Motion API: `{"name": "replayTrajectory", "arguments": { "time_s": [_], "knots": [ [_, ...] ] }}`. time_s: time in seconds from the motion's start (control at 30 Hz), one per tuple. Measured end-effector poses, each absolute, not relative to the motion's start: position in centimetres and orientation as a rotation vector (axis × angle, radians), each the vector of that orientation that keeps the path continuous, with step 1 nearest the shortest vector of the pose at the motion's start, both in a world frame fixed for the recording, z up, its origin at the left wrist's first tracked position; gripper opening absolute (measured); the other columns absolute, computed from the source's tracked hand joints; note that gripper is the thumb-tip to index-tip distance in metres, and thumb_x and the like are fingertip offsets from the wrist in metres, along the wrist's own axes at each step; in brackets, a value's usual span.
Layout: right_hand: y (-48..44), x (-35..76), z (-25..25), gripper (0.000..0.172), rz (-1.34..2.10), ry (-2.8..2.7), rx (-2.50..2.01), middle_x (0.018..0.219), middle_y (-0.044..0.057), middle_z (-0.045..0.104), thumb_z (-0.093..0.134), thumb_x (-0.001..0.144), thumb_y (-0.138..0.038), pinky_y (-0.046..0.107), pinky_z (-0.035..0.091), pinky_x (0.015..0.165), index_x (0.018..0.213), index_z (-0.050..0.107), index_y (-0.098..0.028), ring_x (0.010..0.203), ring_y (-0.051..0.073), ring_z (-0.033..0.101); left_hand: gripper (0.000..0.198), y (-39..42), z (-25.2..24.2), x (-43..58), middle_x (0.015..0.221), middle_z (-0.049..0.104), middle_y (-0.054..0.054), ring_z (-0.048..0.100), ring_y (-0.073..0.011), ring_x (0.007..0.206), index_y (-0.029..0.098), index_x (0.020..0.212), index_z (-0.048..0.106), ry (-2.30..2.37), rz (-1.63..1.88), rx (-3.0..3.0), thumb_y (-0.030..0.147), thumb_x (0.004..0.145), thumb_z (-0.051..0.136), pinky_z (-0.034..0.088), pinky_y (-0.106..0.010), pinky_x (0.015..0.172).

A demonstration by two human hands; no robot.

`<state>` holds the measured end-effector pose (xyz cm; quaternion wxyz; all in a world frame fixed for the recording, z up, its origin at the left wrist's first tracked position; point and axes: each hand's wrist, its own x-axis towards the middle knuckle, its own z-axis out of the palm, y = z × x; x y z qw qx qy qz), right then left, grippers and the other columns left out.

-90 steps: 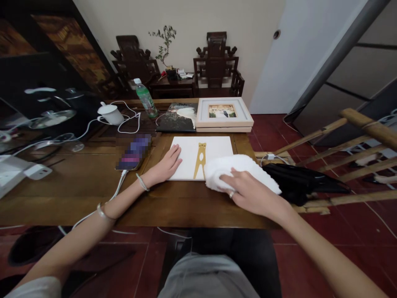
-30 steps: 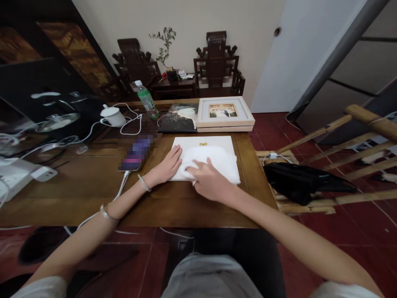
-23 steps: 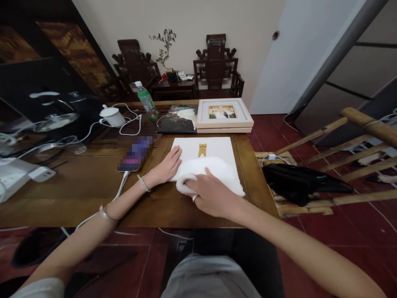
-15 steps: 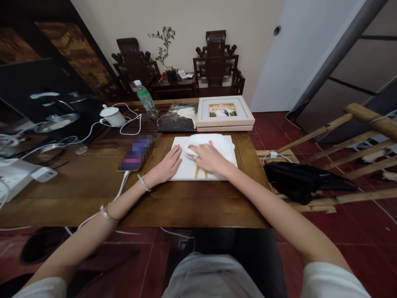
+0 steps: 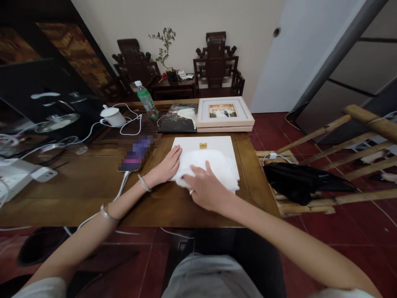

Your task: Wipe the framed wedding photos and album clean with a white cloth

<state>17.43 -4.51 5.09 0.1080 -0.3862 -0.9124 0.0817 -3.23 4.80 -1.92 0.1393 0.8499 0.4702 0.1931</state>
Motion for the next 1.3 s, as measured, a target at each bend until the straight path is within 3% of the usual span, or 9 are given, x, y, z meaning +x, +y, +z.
{"name": "replayTrajectory", "arguments": {
  "time_s": [0.17, 0.3, 0.6, 0.73, 0.83, 0.93, 1.0, 1.13, 1.3],
  "knots": [
    [-6.0, 18.2, 6.5, 0.032, 0.415, -2.735, -1.018, 0.102, 0.009, 0.064, 0.043, 0.073, -0.005, 0.050, 0.027, 0.105, 0.098, 0.058, -0.019, 0.102, 0.023, 0.056, 0.054, 4.8, -1.8, -3.1, 0.151, 0.021, -0.023, 0.014, -0.0292, 0.142, 0.002, 0.138, 0.030, 1.374, 0.540, 2.454, 0.033, 0.094, 0.027, 0.020, -0.047, 0.115],
    [-2.2, 18.5, 6.2, 0.028, 0.359, -2.671, -1.111, 0.092, 0.007, 0.065, 0.040, 0.083, -0.011, 0.046, 0.030, 0.101, 0.103, 0.058, -0.018, 0.093, 0.023, 0.057, 0.055, 4.7, -1.7, -3.1, 0.151, 0.022, -0.025, 0.014, -0.0290, 0.142, 0.000, 0.139, 0.029, 1.390, 0.529, 2.453, 0.032, 0.094, 0.026, 0.020, -0.047, 0.114],
    [5.5, 15.8, 5.3, 0.030, 0.055, -2.550, -1.412, 0.104, 0.017, 0.062, 0.036, 0.088, -0.016, 0.052, 0.030, 0.095, 0.111, 0.056, -0.013, 0.101, 0.028, 0.056, 0.052, 4.7, -1.1, -2.9, 0.149, 0.031, -0.018, 0.024, -0.0260, 0.140, 0.005, 0.135, 0.039, 1.399, 0.660, 2.352, 0.032, 0.092, 0.029, 0.020, -0.045, 0.115],
    [4.2, 14.6, 5.0, 0.034, 0.068, -2.638, -1.252, 0.116, 0.020, 0.059, 0.041, 0.084, -0.013, 0.056, 0.025, 0.100, 0.115, 0.056, -0.014, 0.118, 0.030, 0.047, 0.048, 4.9, 0.0, -2.9, 0.138, 0.050, -0.012, 0.044, -0.0232, 0.130, 0.012, 0.127, 0.051, 1.478, 0.914, 1.980, 0.036, 0.094, 0.028, 0.029, -0.042, 0.111],
    [1.7, 14.5, 5.0, 0.033, 0.152, -2.771, -0.993, 0.123, 0.019, 0.056, 0.044, 0.081, -0.010, 0.054, 0.020, 0.105, 0.110, 0.059, -0.015, 0.125, 0.027, 0.042, 0.050, 5.2, 0.4, -3.1, 0.137, 0.052, -0.010, 0.048, -0.0211, 0.126, 0.013, 0.126, 0.052, 1.450, 1.091, 1.713, 0.041, 0.095, 0.026, 0.033, -0.038, 0.109],
    [-0.9, 15.1, 5.4, 0.035, 0.240, -2.841, -0.734, 0.120, 0.015, 0.059, 0.044, 0.078, -0.008, 0.049, 0.021, 0.107, 0.109, 0.059, -0.016, 0.119, 0.024, 0.047, 0.051, 5.3, 0.5, -3.1, 0.137, 0.051, -0.011, 0.047, -0.0206, 0.127, 0.011, 0.127, 0.052, 1.419, 1.147, 1.646, 0.041, 0.095, 0.027, 0.033, -0.038, 0.110],
    [-2.2, 15.8, 6.1, 0.035, 0.330, -2.867, -0.663, 0.102, 0.009, 0.065, 0.043, 0.076, -0.006, 0.043, 0.029, 0.102, 0.105, 0.059, -0.018, 0.102, 0.021, 0.057, 0.052, 5.2, 0.5, -3.0, 0.138, 0.049, -0.012, 0.045, -0.0211, 0.129, 0.011, 0.128, 0.051, 1.429, 1.104, 1.675, 0.043, 0.095, 0.026, 0.031, -0.039, 0.111],
    [-2.6, 17.9, 7.8, 0.028, 0.462, -2.908, -0.802, 0.072, 0.003, 0.062, 0.042, 0.075, -0.007, 0.034, 0.042, 0.077, 0.092, 0.059, -0.021, 0.071, 0.019, 0.057, 0.050, 4.7, 0.2, -2.7, 0.144, 0.041, -0.013, 0.035, -0.0231, 0.136, 0.012, 0.132, 0.047, 1.450, 0.859, 1.970, 0.040, 0.094, 0.031, 0.024, -0.043, 0.114],
    [0.8, 19.4, 8.4, 0.024, 0.448, -2.771, -1.121, 0.081, 0.007, 0.064, 0.038, 0.092, -0.031, 0.030, 0.037, 0.066, 0.094, 0.060, -0.021, 0.076, 0.022, 0.056, 0.055, 4.4, -0.8, -2.8, 0.151, 0.025, -0.019, 0.017, -0.0264, 0.142, 0.004, 0.139, 0.032, 1.372, 0.582, 2.356, 0.033, 0.093, 0.030, 0.020, -0.046, 0.115]
  ]
}}
